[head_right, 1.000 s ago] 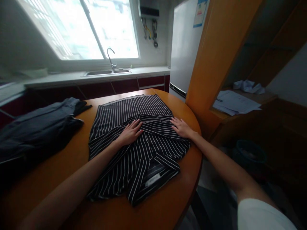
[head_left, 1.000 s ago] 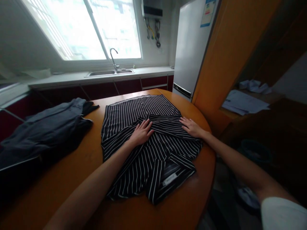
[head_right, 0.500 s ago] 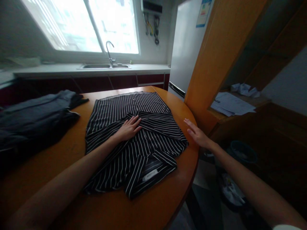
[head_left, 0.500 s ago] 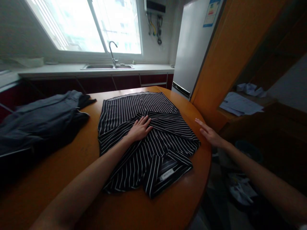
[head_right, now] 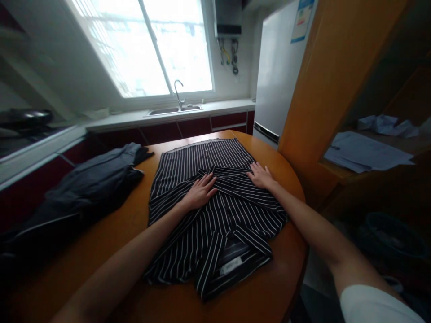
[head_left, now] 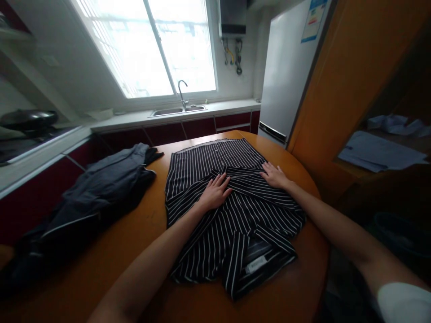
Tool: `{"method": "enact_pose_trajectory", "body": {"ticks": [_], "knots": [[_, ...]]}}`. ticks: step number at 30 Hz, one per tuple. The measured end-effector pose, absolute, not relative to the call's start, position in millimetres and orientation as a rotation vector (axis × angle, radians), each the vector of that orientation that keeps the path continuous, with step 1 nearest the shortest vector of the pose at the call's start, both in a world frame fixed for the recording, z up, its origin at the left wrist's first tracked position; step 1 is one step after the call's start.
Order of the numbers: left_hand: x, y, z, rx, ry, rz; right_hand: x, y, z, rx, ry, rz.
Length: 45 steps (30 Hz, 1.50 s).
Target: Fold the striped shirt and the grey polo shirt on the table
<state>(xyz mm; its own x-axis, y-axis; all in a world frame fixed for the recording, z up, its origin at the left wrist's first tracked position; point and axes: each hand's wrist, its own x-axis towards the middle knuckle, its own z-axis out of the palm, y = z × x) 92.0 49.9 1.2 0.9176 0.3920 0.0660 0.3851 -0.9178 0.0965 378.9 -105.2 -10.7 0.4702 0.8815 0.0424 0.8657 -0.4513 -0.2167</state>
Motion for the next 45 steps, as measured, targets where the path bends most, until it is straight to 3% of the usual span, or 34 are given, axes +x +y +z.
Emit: {"method": "enact_pose_trajectory", "body": {"ticks": [6, 13, 21, 26, 32, 45], "knots": [[91.6, 49.3, -1.0, 2.970, 0.596, 0.183, 406.8, -121.1, -23.2, -2.493, -1.414, 0.133], [90.5, 50.1, -3.0, 2.938, 0.583, 0.205, 415.8, -91.4, 10.2, -2.458, -1.298, 0.231], [90.2, 48.2, -2.0, 2.858, 0.609, 0.303, 302.4, -62.5, 34.4, -2.323, -1.645, 0.354], [92.8, 50.5, -0.9, 2.774, 0.743, 0.515, 250.2, -64.0, 20.9, -2.306, -1.759, 0.353], [91.7, 49.8, -2.9, 2.857, 0.757, 0.329, 254.8, -70.2, -0.2, -2.262, -1.866, 0.319], [90.4, 47.2, 2.1, 2.839, 0.758, 0.313, 258.4, -64.3, -13.9, -2.360, -1.690, 0.170]]}}
